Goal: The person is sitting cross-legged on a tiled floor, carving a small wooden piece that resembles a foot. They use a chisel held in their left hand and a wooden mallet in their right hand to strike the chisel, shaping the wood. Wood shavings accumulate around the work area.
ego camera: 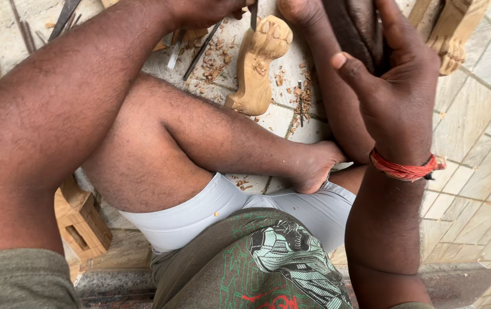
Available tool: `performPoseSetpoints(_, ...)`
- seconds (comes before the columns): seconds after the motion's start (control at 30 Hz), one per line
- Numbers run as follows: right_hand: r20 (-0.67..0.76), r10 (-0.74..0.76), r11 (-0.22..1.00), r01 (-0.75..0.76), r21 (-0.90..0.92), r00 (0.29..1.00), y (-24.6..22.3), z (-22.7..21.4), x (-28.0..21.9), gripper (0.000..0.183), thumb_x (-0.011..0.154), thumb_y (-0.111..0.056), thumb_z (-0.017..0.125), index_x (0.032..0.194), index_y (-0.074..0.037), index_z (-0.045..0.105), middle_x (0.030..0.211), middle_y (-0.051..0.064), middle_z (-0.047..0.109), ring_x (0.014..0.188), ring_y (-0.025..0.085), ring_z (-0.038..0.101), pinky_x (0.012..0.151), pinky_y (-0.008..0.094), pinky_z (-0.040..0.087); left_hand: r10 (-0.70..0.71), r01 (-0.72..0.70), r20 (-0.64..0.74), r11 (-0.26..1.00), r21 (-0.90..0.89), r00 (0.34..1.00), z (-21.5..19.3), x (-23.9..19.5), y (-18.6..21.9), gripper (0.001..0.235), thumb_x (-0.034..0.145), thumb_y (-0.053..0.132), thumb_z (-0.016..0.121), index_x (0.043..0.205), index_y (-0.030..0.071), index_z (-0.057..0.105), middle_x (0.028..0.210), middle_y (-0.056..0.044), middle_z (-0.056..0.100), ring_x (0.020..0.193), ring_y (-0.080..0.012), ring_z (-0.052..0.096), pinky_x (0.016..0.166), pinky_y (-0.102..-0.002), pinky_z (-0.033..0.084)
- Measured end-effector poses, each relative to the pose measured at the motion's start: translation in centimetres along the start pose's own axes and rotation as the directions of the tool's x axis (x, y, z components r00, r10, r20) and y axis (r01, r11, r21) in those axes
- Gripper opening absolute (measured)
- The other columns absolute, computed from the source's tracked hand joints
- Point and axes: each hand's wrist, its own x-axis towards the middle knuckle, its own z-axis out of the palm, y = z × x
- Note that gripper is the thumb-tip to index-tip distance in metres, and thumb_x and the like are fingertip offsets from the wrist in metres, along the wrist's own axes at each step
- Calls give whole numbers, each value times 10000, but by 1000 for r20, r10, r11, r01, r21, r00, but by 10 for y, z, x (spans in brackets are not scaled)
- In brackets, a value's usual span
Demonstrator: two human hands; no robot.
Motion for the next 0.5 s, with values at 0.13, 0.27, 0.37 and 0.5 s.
performPoseSetpoints(0.13, -21, 25, 999, -24, 24, 999, 5, -3, -5, 630, 1042, 49, 769, 1592, 37, 462, 1450, 151, 647, 1339, 181, 638, 1181, 287, 522, -175, 179, -85, 983, 47, 981, -16, -40, -76, 177, 1121, 218, 578, 1179, 84, 679, 941, -84, 739, 835, -163, 728, 763, -326, 626)
performPoseSetpoints(0.27, -33, 3, 999, -2, 49, 999, 5, -7, -7, 630, 1041, 62, 769, 1593, 36, 467, 1478, 148, 630, 1356, 171, 614, 1210, 284, 506, -247, 258, -135, 964, 64, 959, -23, -61, -133, 175, 1123, 218, 579, 1177, 86, 682, 942, -83, 738, 837, -163, 727, 765, -326, 625)
performPoseSetpoints(0.37, -40, -50, 995, 47, -86, 998, 6, -5, -6, 571, 1030, 49, 746, 1540, 13, 493, 1410, 153, 632, 1263, 195, 592, 1133, 313, 502, -241, 253, -155, 966, 61, 958, -25, -66, -151, 174, 1125, 219, 580, 1175, 88, 684, 942, -82, 738, 838, -163, 726, 767, -326, 625)
performPoseSetpoints(0.5, -21, -114, 808, 80, -583, 993, 1, 0, 2, 423, 944, 3, 830, 1306, 54, 617, 994, 180, 595, 873, 271, 596, 738, 394, 483, -222, 236, -178, 970, 62, 959, -29, -66, -162, 173, 1128, 219, 581, 1173, 90, 687, 943, -80, 737, 840, -163, 725, 769, -325, 624)
